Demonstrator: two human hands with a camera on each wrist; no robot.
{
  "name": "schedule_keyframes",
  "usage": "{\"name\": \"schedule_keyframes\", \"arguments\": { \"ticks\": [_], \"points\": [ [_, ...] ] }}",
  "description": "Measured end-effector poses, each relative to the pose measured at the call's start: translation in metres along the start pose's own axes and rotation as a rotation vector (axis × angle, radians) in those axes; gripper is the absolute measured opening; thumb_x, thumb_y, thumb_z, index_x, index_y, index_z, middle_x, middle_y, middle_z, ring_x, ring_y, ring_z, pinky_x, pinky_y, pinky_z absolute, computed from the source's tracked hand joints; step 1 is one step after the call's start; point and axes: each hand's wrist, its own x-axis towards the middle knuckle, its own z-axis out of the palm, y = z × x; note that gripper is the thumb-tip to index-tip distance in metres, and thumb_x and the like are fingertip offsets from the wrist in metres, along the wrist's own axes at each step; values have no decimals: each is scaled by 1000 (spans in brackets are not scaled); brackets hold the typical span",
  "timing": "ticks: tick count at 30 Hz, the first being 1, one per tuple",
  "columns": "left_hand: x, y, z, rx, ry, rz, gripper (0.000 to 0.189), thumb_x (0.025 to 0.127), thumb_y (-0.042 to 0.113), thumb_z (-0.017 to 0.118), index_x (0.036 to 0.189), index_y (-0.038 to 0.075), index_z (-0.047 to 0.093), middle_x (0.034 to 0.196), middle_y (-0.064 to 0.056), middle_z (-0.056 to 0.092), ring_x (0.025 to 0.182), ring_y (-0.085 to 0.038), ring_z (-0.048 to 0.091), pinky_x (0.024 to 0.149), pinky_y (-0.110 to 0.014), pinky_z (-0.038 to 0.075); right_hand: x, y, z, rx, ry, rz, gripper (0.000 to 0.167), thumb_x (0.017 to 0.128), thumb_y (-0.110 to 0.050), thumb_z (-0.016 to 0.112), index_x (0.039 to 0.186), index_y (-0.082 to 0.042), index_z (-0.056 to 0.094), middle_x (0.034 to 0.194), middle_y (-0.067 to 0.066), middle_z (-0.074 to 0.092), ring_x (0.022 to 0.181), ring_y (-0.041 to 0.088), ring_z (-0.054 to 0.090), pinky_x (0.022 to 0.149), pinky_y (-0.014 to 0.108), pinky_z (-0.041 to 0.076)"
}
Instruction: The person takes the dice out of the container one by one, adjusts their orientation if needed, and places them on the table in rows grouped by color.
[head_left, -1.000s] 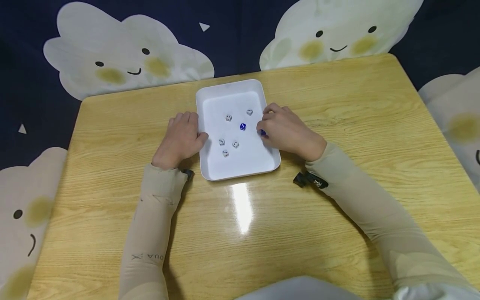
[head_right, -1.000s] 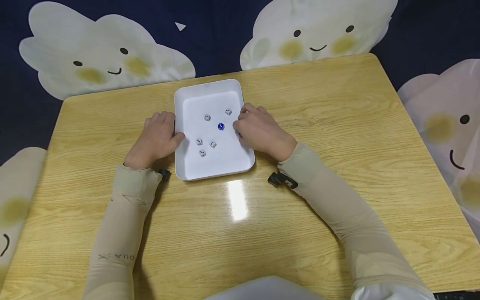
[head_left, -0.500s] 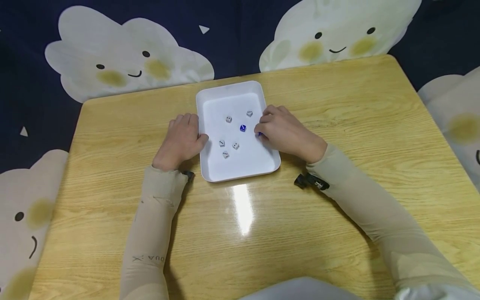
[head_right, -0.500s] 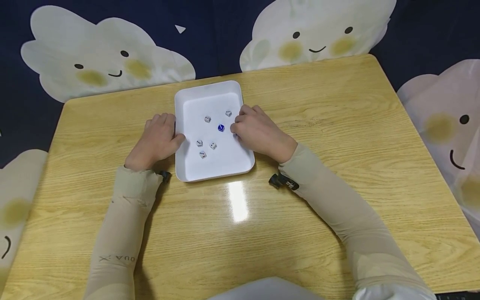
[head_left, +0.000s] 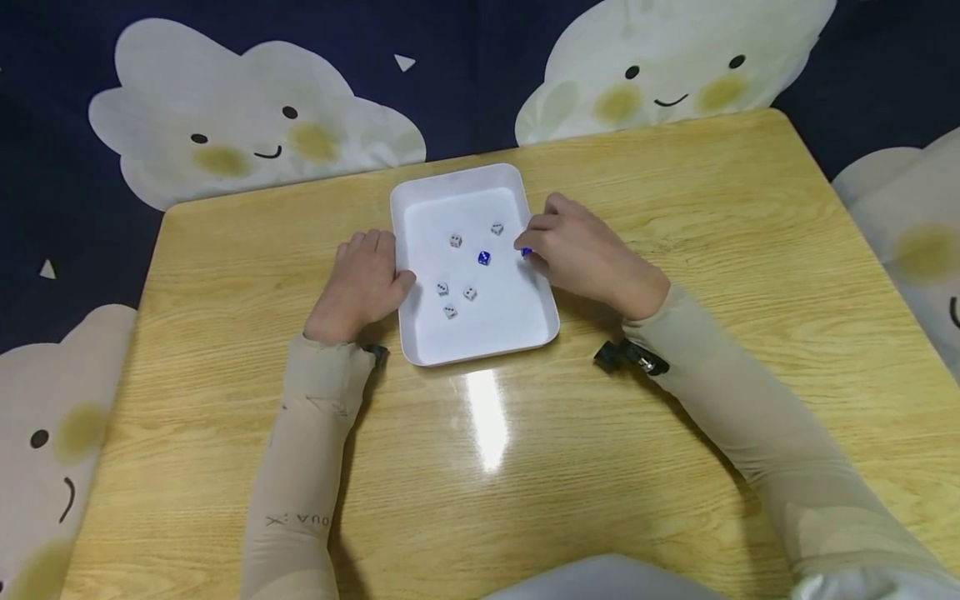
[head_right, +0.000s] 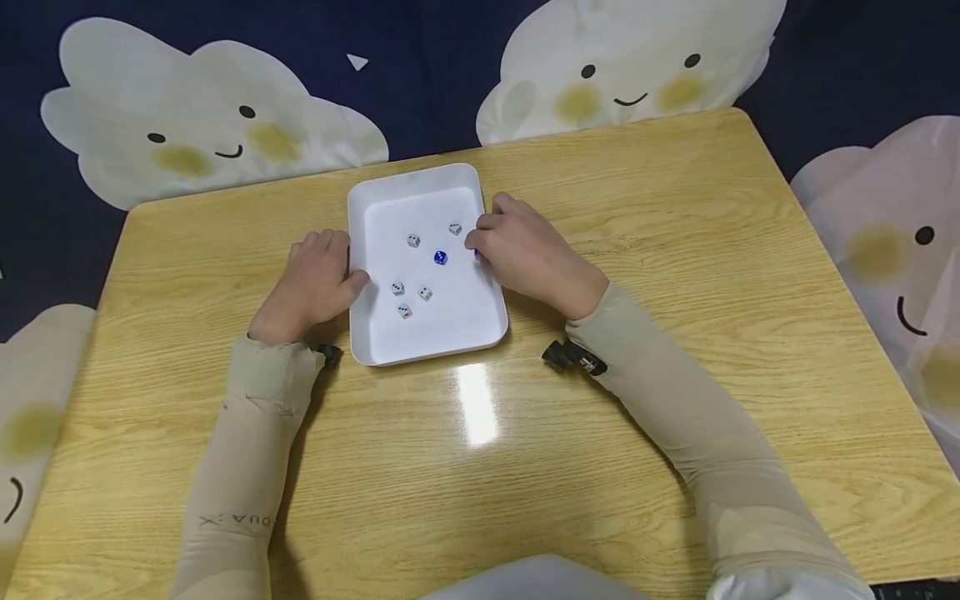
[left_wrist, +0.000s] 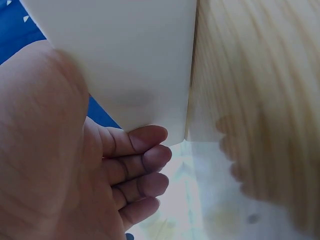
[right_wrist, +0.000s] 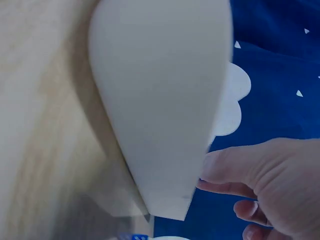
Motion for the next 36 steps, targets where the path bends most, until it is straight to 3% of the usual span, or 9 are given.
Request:
{"name": "schedule_keyframes", "arguments": {
  "ticks": [8,18,27,36],
  "points": [
    [-1,0,1,-3,5,-7,35,93,30,44,108,-1,49,103,-17,50,97,-36,42,88,-46,35,-4,12,-13,2,60,9,15,90,-6,74,104,-2,79,98,15,79,89,36,56,86,42,44],
    [-1,-1,1,-10,18,2,34,92,30,44,106,-1,50,102,-18,51,96,-36,44,88,-47,36,-9,32,-20,39,55,69,15,91,-5,73,103,2,78,99,18,79,88,36,60,87,45,44],
    [0,-2,3,-18,10,2,34,93,31,45,105,0,49,103,-18,51,98,-37,45,90,-48,35,-15,51,-20,59,11,137,19,90,-4,72,107,3,78,106,20,78,97,38,66,95,49,44],
    [0,-1,1,-11,5,1,34,93,30,44,105,-1,49,101,-18,50,96,-36,43,88,-47,35,-18,63,-19,99,-106,240,23,91,-5,68,111,1,77,113,20,78,104,41,62,97,53,45]
  ]
}}
